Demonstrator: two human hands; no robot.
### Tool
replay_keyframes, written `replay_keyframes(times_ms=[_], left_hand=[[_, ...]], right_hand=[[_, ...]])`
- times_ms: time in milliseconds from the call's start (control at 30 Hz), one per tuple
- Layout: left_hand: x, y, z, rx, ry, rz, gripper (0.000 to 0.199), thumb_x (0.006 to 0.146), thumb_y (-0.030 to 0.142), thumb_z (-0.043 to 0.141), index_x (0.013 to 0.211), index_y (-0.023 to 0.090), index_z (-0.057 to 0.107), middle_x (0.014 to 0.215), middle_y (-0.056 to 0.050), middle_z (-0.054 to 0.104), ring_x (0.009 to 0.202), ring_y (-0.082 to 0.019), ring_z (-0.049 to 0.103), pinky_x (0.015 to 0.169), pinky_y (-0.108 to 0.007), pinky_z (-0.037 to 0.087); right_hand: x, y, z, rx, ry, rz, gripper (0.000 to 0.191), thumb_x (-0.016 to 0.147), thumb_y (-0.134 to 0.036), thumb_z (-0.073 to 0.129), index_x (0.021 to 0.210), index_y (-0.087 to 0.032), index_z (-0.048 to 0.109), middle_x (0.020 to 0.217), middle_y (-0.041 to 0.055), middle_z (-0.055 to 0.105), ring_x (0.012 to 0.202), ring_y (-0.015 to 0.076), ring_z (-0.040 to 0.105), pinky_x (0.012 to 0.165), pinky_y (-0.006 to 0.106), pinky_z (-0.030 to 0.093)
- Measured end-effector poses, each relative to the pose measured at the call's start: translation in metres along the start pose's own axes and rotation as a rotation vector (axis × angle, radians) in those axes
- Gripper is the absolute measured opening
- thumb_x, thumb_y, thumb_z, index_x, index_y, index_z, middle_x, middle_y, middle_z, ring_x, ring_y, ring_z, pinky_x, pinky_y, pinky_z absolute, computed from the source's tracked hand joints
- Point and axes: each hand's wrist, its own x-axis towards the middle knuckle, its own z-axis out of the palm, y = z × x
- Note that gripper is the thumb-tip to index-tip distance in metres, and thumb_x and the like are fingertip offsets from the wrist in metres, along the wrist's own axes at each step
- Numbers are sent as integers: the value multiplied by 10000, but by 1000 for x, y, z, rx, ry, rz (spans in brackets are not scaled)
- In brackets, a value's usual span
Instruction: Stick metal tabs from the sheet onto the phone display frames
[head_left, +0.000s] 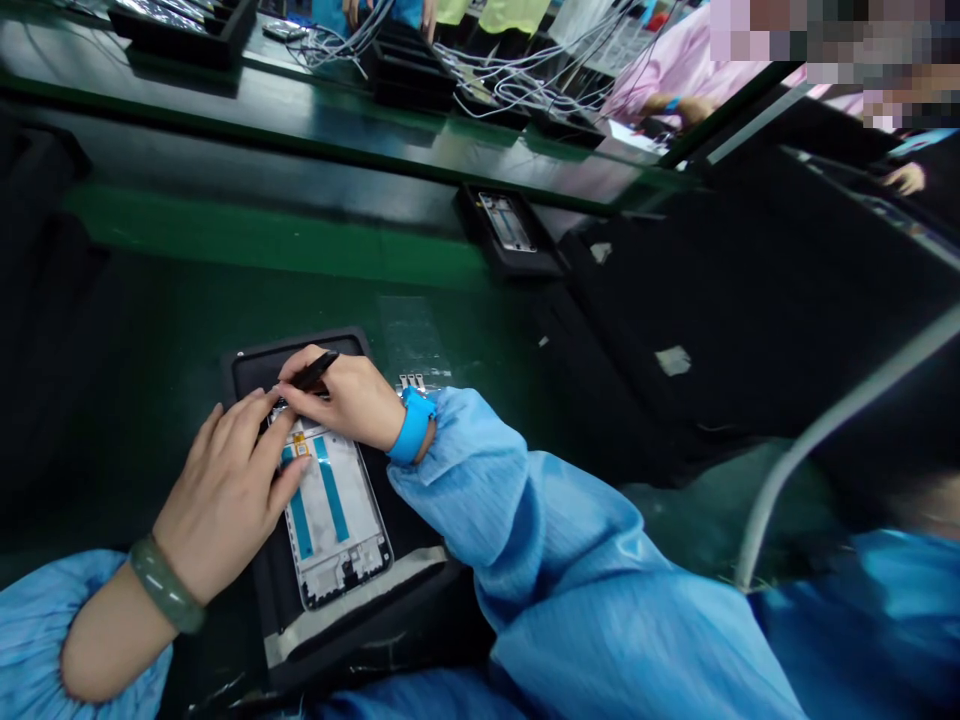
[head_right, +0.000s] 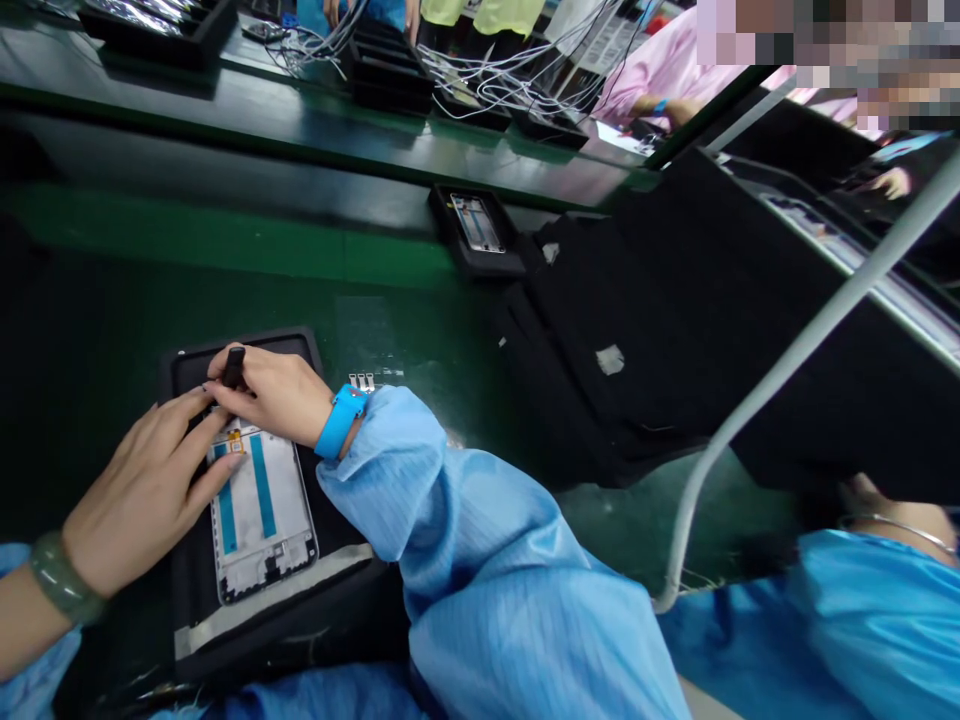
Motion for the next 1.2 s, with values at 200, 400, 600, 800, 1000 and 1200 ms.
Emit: replay_keyframes(times_ms=[200, 400, 600, 800, 1000, 1200], left_hand=[[1, -1, -1, -1, -8, -12, 479, 915, 403, 359, 1284, 115, 460, 1275, -169, 494, 1230, -315, 432, 1023, -515, 371], [3, 0, -3, 13, -15, -4, 487, 910, 414, 354, 1253, 95, 485, 1238, -177, 522, 1202, -320, 460, 1014, -517, 374], [2, 1, -4, 74, 18, 10, 477, 910, 413, 361, 1256, 109, 487, 1261, -168, 526, 1190, -321, 479, 1034, -548, 333], [2, 1, -4, 55, 0, -5, 471, 910, 406, 362, 1263, 117, 480, 1279, -164, 520, 1214, -315, 460, 1036, -548, 330], [2, 0, -3, 42, 3, 0, 456, 902, 397, 375, 1227, 106, 509, 1253, -173, 537, 1197, -320, 476, 1036, -553, 324], [1, 1, -3, 45, 14, -1, 445, 903, 365, 384, 1254, 116, 495, 1283, -166, 525, 1208, -315, 471, 1041, -553, 319]], right_hand=[[3, 3, -2, 127, 23, 121, 180, 847, -293, 565, 947, -143, 579, 820, 6, 647, 700, 95, 624, 667, 202, 500], [3, 0, 2, 36, 30, 45, 219, 873, -292, 526, 1021, -141, 581, 899, 36, 662, 765, 120, 639, 711, 228, 504], [1, 0, -1, 0, 67, 76, 146, 856, -249, 526, 949, -150, 579, 845, 20, 647, 726, 109, 618, 681, 219, 487], [1, 2, -6, 71, 78, 121, 132, 839, -244, 539, 932, -154, 566, 815, -1, 638, 690, 88, 602, 667, 202, 482], [2, -6, -4, -133, -63, -73, 105, 869, -205, 475, 911, -158, 558, 881, 34, 648, 793, 126, 615, 709, 233, 470], [3, -1, -5, -26, -1, 40, 117, 862, -239, 495, 916, -157, 561, 859, 23, 649, 750, 108, 616, 699, 220, 482]])
